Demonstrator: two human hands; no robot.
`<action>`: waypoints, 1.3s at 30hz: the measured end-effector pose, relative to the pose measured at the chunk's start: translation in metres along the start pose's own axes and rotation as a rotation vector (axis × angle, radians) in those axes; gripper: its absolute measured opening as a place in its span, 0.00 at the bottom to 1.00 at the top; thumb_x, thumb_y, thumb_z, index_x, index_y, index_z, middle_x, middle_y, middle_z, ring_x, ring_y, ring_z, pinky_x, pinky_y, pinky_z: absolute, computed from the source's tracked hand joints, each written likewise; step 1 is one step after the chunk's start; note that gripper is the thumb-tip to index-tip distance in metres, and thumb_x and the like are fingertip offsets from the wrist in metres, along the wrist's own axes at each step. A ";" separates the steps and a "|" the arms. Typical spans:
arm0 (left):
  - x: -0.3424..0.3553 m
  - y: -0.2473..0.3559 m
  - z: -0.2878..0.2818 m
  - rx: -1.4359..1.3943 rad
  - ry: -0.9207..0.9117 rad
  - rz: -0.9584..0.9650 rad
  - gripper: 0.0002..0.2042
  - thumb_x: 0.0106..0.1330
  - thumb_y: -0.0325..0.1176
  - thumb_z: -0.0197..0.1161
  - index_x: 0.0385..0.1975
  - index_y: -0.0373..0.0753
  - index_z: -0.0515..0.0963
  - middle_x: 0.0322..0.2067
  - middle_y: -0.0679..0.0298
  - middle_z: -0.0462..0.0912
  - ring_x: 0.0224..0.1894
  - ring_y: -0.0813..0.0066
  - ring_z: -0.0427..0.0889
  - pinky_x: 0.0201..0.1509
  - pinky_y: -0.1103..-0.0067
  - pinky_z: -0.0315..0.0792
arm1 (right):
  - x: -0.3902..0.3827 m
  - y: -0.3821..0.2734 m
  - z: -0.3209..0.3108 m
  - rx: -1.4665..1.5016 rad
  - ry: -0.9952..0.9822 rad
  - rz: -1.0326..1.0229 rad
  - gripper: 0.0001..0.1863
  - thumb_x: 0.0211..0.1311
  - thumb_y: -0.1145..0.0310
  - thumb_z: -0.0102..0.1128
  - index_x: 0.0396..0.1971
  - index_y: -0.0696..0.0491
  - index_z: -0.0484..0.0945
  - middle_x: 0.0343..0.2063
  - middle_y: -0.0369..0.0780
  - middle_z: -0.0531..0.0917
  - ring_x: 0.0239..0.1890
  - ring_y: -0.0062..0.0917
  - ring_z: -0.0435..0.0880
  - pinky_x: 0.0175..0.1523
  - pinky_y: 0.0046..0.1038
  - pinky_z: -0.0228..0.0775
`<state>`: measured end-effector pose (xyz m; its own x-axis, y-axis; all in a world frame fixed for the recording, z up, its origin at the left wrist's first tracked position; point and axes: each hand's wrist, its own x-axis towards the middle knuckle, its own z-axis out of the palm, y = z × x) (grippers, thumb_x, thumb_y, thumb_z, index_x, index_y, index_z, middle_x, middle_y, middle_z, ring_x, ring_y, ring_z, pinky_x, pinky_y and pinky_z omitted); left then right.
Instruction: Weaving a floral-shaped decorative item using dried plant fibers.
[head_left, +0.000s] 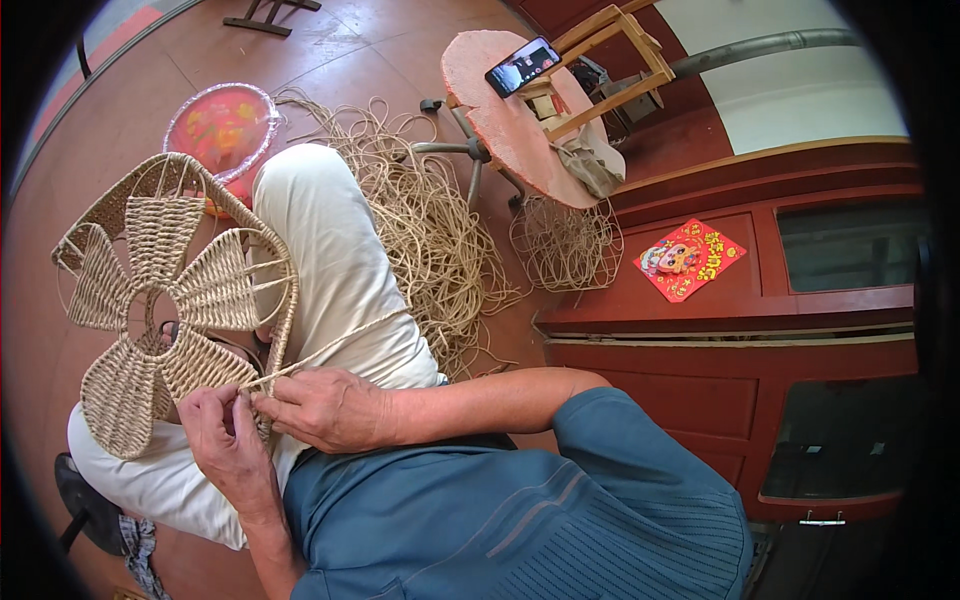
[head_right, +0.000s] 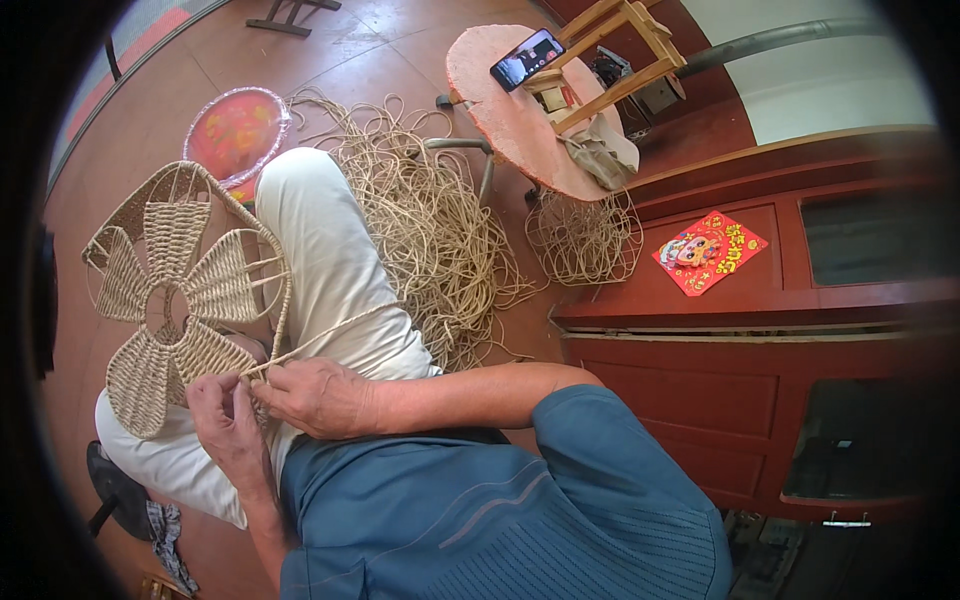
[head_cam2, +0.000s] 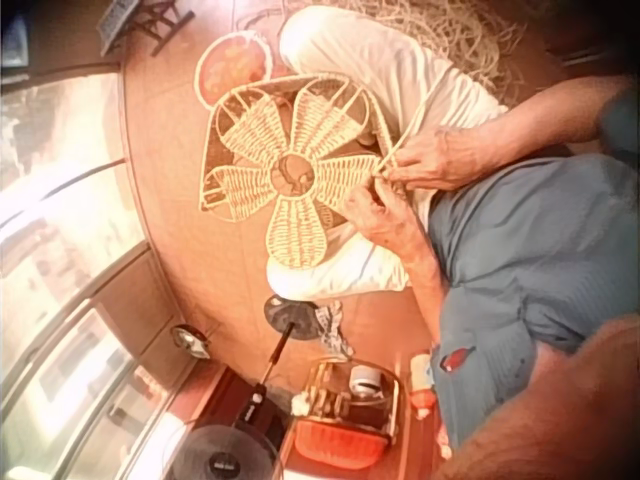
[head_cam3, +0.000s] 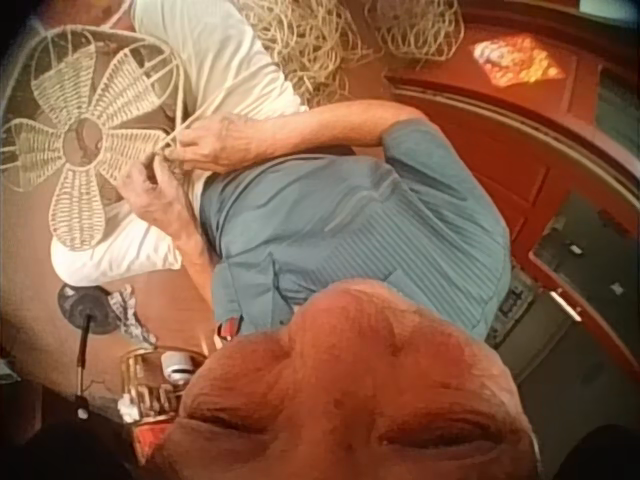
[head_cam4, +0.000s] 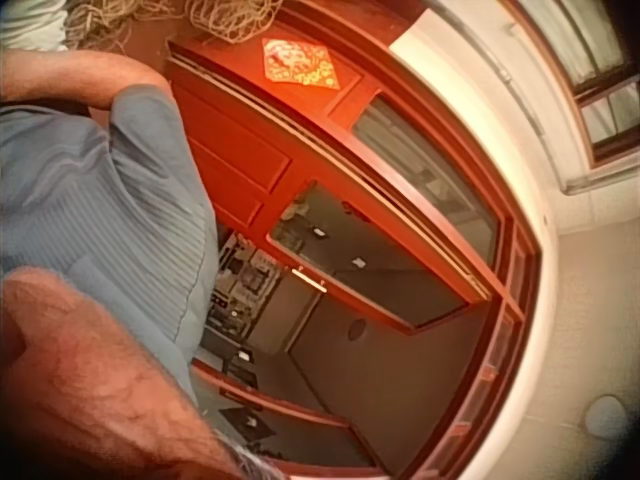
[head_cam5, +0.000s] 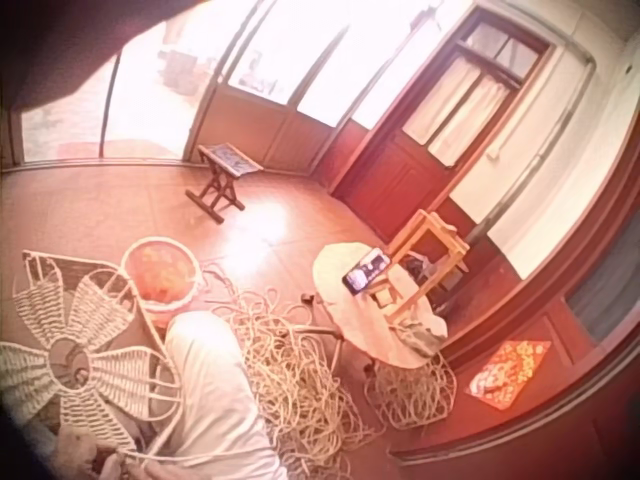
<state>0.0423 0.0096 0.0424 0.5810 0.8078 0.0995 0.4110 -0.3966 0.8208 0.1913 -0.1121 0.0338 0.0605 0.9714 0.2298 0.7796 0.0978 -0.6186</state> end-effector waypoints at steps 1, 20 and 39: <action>0.000 -0.003 0.000 0.043 0.003 0.036 0.05 0.71 0.17 0.67 0.43 0.32 0.82 0.42 0.58 0.77 0.42 0.66 0.80 0.45 0.72 0.76 | 0.001 0.001 0.000 -0.019 -0.020 -0.006 0.26 0.69 0.68 0.67 0.65 0.60 0.78 0.36 0.42 0.78 0.37 0.36 0.84 0.43 0.38 0.78; -0.022 -0.036 -0.006 -0.982 -0.023 -0.652 0.26 0.72 0.27 0.71 0.69 0.31 0.74 0.60 0.59 0.84 0.59 0.71 0.84 0.68 0.72 0.76 | 0.012 0.004 0.005 0.110 -0.139 0.113 0.12 0.75 0.62 0.66 0.49 0.51 0.78 0.27 0.43 0.84 0.32 0.45 0.90 0.36 0.45 0.80; -0.020 -0.036 -0.012 -1.063 -0.080 -0.738 0.24 0.71 0.26 0.73 0.66 0.33 0.76 0.59 0.62 0.83 0.59 0.72 0.82 0.68 0.72 0.74 | 0.007 0.000 0.010 0.136 -0.059 0.209 0.17 0.73 0.59 0.70 0.52 0.51 0.77 0.29 0.44 0.87 0.35 0.43 0.92 0.39 0.43 0.82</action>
<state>0.0080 0.0129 0.0174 0.5130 0.6432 -0.5685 -0.0847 0.6969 0.7121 0.1854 -0.1031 0.0283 0.1715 0.9842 0.0444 0.6629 -0.0819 -0.7442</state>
